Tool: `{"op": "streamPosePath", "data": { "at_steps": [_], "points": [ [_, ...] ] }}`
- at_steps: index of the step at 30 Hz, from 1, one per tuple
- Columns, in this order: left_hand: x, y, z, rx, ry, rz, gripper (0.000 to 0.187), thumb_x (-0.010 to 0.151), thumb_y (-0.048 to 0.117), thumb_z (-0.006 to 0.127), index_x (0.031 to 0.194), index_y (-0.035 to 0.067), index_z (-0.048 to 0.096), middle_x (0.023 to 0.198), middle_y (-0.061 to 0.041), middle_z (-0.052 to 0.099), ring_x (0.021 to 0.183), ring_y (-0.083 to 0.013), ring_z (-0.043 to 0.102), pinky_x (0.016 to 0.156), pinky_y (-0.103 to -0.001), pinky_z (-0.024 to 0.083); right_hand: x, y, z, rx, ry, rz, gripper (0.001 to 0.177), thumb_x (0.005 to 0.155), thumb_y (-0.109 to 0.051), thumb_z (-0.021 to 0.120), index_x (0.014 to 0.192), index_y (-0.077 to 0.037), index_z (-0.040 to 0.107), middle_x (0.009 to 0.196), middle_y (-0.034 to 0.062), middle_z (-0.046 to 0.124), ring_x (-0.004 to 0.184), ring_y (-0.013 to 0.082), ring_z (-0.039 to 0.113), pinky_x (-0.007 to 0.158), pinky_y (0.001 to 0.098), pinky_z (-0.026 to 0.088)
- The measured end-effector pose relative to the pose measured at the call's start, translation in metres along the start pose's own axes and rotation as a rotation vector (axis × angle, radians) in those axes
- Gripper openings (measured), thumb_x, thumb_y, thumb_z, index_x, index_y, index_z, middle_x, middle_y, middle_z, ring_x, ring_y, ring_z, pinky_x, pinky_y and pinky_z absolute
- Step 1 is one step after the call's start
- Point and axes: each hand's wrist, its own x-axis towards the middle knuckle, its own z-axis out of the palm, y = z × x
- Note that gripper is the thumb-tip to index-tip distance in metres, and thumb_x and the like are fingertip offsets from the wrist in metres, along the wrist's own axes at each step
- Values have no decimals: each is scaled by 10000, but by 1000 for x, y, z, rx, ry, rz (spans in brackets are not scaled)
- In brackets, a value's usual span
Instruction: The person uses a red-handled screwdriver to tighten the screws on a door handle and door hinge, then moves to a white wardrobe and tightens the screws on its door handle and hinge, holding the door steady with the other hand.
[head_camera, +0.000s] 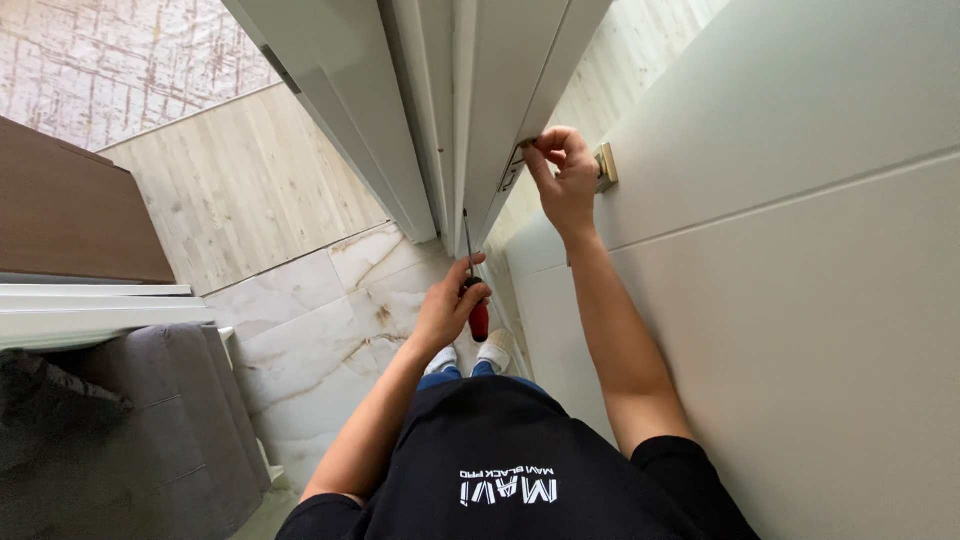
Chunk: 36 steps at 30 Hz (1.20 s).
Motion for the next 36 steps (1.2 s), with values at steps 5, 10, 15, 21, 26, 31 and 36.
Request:
{"op": "streamPosePath", "data": {
  "at_steps": [5,10,15,21,26,31,36],
  "points": [
    [5,-1,0,-20,8,-12,380,904,257,501,1260,150,424,760,-68,668,718,-266,659,661,-387,510,-4,-1,5,-11,16,29,239,766,-96,743,851,-40,527,726,54,537,711,151,576,642,319,543],
    [5,-2,-3,-32,-26,-25,389,899,235,506,1266,145,415,776,-77,666,739,-268,661,686,-391,511,-4,-8,0,-144,-18,-16,220,800,-101,719,847,-28,516,708,89,550,670,192,604,594,298,536],
    [12,3,-3,-1,-85,-31,390,898,219,497,1271,155,401,787,-65,668,736,-267,662,687,-395,508,-8,-9,-10,-103,-77,13,251,786,-97,738,912,-30,532,761,101,594,732,222,645,631,333,545],
    [28,0,12,-110,-160,-19,359,911,224,465,1253,146,387,833,-63,674,735,-234,672,685,-362,513,-53,-19,-32,-181,-224,-71,400,819,-105,664,1173,-6,507,1002,205,591,911,367,603,757,416,520],
    [51,6,37,-385,-134,14,275,916,276,508,1072,50,490,928,-146,607,829,-246,613,648,-366,519,-123,-56,-46,-288,-405,289,550,838,-287,562,1279,-62,321,1089,254,541,851,461,572,685,530,495],
    [75,15,47,-427,-177,58,313,925,327,442,1106,81,512,985,-97,584,807,-162,556,605,-262,479,-122,-86,-48,-421,-195,51,404,881,-170,487,1273,-79,457,1029,161,562,894,338,584,683,393,512],
    [111,26,42,-728,-70,-19,279,953,291,405,1176,144,488,913,-22,645,823,-82,599,684,-209,483,-121,-76,-45,-634,-159,-64,409,881,-152,475,1289,-133,490,917,81,534,813,269,581,668,368,488]
  ]
}}
